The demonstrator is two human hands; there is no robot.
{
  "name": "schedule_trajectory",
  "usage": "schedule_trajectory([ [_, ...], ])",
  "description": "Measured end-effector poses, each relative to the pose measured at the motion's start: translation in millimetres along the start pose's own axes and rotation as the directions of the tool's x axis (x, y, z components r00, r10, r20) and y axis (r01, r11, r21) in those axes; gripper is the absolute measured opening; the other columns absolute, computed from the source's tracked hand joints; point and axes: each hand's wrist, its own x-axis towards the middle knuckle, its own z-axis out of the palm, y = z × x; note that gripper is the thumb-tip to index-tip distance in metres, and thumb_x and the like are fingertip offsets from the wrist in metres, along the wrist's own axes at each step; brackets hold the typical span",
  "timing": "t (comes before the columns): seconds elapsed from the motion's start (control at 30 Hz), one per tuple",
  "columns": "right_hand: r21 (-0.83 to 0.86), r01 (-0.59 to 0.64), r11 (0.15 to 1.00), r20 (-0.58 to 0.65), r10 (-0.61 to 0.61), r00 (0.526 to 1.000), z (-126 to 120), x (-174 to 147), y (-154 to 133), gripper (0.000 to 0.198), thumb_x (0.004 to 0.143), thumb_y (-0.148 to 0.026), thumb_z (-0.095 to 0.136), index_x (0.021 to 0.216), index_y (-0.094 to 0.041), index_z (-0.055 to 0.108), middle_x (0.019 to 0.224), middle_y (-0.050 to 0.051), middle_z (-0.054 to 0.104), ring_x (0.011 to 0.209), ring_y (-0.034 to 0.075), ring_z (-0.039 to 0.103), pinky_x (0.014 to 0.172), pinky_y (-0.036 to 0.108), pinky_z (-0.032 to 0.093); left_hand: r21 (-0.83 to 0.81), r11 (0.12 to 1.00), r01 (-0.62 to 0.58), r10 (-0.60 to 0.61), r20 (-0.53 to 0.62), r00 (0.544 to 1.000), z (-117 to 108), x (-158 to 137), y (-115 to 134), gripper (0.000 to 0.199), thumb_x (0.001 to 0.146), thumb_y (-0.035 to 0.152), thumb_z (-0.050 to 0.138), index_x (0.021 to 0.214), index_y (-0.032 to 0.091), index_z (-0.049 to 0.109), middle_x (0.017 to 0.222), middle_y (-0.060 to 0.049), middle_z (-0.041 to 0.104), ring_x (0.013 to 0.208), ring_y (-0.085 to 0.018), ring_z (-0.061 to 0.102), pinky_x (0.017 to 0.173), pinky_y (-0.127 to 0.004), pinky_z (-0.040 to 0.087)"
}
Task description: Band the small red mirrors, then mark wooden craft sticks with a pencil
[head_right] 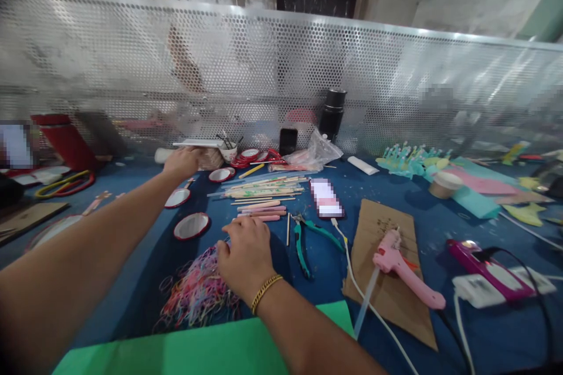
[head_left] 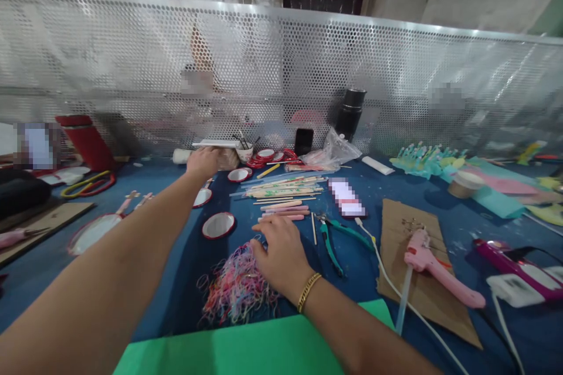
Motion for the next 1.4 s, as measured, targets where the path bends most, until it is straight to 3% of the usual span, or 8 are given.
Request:
schedule_trajectory([
  [0.13,0.002,-0.011,1.000,0.004,0.011,1.000,1,-1,-1,0.023,0.087,-0.026,0.063,0.108,-0.022,0.071,0.119,0.006,0.067,0.118,0.026,0.055,0.107,0.043,0.039,0.135,0.989,-0.056,0.047,0.069,0.996,-6,3,4,0.051,0.093,0.010,0.037,0.142,0.015,0.049,0.136,-0.015,0.059,0.117,-0.025,0.054,0.096,-0.037,0.041],
  [0.33,-0.004,-0.005,1.000,0.021,0.005,1.000,0,-1,-2,0.023,0.088,-0.027,0.062,0.109,-0.022,0.070,0.119,0.006,0.066,0.118,0.026,0.054,0.107,0.043,0.038,0.239,0.971,-0.018,0.002,0.068,0.998,-14,-4,10,0.038,0.096,0.014,0.033,0.118,0.005,0.062,0.111,-0.023,0.067,0.102,-0.029,0.059,0.086,-0.041,0.042],
  [0.6,-0.014,-0.023,1.000,0.054,0.023,0.998,-5,-1,-5,0.022,0.089,-0.027,0.061,0.108,-0.021,0.071,0.117,0.006,0.067,0.117,0.024,0.054,0.106,0.042,0.037,0.272,0.930,-0.247,0.279,-0.083,0.957,-6,-8,-4,0.037,0.093,0.016,0.034,0.116,0.012,0.063,0.113,-0.022,0.063,0.111,-0.032,0.054,0.091,-0.043,0.042],
  [0.9,-0.023,-0.037,0.999,0.088,0.039,0.995,-7,-2,-6,0.021,0.089,-0.027,0.062,0.108,-0.021,0.071,0.115,0.005,0.068,0.117,0.025,0.054,0.105,0.042,0.037,0.263,0.959,-0.102,0.132,-0.099,0.986,-10,-8,-10,0.033,0.093,0.016,0.033,0.107,0.011,0.062,0.110,-0.021,0.066,0.109,-0.032,0.057,0.088,-0.041,0.043],
  [1.1,-0.033,-0.030,0.999,0.094,0.033,0.995,-5,-2,-6,0.020,0.089,-0.028,0.063,0.106,-0.021,0.072,0.113,0.006,0.070,0.116,0.025,0.056,0.104,0.042,0.037,0.247,0.964,-0.102,0.135,-0.122,0.983,-19,-16,-12,0.032,0.095,0.020,0.034,0.110,0.015,0.062,0.113,-0.016,0.061,0.114,-0.030,0.051,0.091,-0.039,0.042],
  [1.23,-0.046,-0.021,0.999,0.098,0.025,0.995,-5,-2,-5,0.020,0.089,-0.029,0.062,0.105,-0.022,0.072,0.112,0.005,0.071,0.115,0.025,0.057,0.103,0.042,0.037,0.149,0.981,-0.128,0.146,-0.116,0.983,-28,-17,-13,0.030,0.092,0.022,0.040,0.107,0.017,0.066,0.114,-0.017,0.061,0.114,-0.030,0.050,0.096,-0.041,0.041],
  [1.4,-0.054,-0.025,0.998,0.108,0.031,0.994,-5,-2,-5,0.020,0.090,-0.030,0.062,0.104,-0.023,0.073,0.111,0.005,0.072,0.115,0.025,0.058,0.103,0.042,0.037,0.164,0.983,-0.087,0.110,-0.137,0.985,-35,-21,-11,0.033,0.092,0.019,0.037,0.114,0.015,0.061,0.121,-0.018,0.062,0.116,-0.030,0.054,0.097,-0.040,0.040],
])
